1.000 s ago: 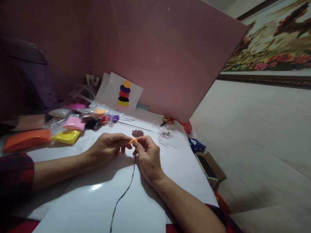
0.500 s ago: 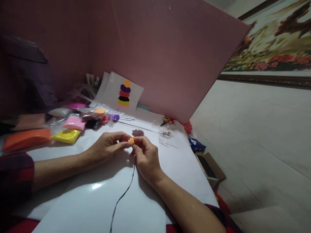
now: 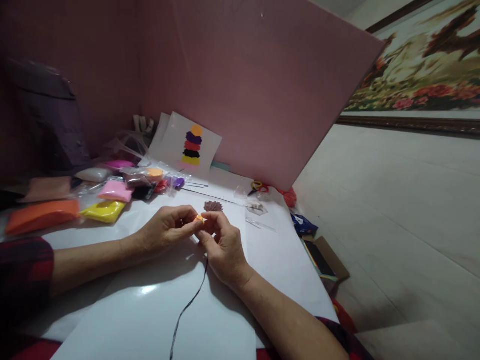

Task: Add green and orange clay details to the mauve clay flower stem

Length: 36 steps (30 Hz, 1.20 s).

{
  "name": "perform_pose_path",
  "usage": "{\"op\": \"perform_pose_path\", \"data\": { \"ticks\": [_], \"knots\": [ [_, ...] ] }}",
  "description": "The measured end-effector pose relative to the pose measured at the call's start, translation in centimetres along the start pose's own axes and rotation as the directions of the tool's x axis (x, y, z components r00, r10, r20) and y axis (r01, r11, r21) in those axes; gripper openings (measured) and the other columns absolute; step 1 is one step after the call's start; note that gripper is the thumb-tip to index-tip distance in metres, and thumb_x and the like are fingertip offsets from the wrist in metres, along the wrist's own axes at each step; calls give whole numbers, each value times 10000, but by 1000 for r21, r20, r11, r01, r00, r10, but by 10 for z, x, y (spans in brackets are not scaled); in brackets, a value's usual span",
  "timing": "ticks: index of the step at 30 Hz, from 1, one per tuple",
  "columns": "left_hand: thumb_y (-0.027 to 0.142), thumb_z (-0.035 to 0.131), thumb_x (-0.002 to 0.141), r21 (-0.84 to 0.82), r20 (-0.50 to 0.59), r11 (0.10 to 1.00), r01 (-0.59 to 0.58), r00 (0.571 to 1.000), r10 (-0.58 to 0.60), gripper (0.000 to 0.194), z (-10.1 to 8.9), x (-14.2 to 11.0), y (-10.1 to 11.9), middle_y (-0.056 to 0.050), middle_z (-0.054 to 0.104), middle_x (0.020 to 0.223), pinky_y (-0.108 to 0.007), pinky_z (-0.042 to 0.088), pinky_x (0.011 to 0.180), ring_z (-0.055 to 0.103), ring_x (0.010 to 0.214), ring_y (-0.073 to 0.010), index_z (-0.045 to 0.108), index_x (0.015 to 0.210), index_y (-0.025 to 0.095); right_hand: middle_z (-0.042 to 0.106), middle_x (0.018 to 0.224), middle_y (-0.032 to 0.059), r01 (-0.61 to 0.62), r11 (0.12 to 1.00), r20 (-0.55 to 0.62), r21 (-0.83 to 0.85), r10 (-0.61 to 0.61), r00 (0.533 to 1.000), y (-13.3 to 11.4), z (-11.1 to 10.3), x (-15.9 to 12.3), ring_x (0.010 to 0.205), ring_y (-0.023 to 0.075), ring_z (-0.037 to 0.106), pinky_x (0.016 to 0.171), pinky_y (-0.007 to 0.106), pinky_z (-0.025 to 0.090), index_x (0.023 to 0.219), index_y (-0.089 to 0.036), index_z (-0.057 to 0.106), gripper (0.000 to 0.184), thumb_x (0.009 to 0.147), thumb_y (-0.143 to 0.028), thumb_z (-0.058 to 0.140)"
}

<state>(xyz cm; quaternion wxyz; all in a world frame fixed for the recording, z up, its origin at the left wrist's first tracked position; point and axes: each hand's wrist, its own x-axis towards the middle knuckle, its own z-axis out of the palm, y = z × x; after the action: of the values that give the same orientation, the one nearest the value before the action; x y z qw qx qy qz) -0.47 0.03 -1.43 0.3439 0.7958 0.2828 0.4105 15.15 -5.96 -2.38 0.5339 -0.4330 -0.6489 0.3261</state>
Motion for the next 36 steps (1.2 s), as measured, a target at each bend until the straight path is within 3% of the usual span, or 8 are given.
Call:
{"op": "perform_pose_path", "data": {
  "ticks": [5, 9, 19, 26, 36],
  "knots": [
    [272, 534, 836, -3, -6, 999, -54, 999, 54, 256, 0, -1, 0, 61, 433, 514, -200, 300, 488, 371, 497, -74, 576, 620, 141, 664, 851, 16, 9, 1000, -2, -3, -9, 1000, 3, -1, 0, 669, 142, 609, 598, 286, 507, 1025, -211, 592, 166, 862, -218, 622],
    [277, 534, 856, -36, 2, 999, -38, 999, 38, 250, 0, 0, 2, 39, 524, 556, -200, 346, 522, 439, 534, -85, 609, 657, 145, 662, 849, 15, 37, 999, -22, 25, -36, 999, 1, -1, 2, 677, 134, 592, 623, 284, 506, 1011, -205, 619, 124, 893, -243, 610],
    [455, 506, 903, -236, 85, 956, 176, 983, -160, 407, -4, 0, 7, 18, 569, 585, -178, 357, 411, 449, 439, -70, 619, 672, 139, 650, 798, -9, 43, 999, -94, 13, -42, 995, 3, 0, 2, 643, 127, 585, 609, 285, 496, 910, -225, 610, 67, 873, -261, 653],
    [394, 630, 826, -178, 87, 971, 161, 985, -147, 277, -4, 1, 6, 10, 618, 616, -187, 373, 443, 470, 471, -78, 689, 737, 138, 634, 775, 4, 7, 1000, -98, -4, -7, 995, 1, -1, 2, 653, 137, 580, 599, 287, 477, 873, -202, 603, 73, 863, -257, 649],
    [310, 603, 854, 23, 28, 999, 41, 999, -42, 203, -2, -3, 7, -6, 682, 678, -207, 365, 524, 511, 567, -100, 701, 794, 142, 620, 730, -7, -14, 1000, -145, -1, 14, 989, -2, 0, 0, 580, 122, 568, 564, 281, 475, 929, -208, 623, 80, 907, -271, 578]
  ]
}}
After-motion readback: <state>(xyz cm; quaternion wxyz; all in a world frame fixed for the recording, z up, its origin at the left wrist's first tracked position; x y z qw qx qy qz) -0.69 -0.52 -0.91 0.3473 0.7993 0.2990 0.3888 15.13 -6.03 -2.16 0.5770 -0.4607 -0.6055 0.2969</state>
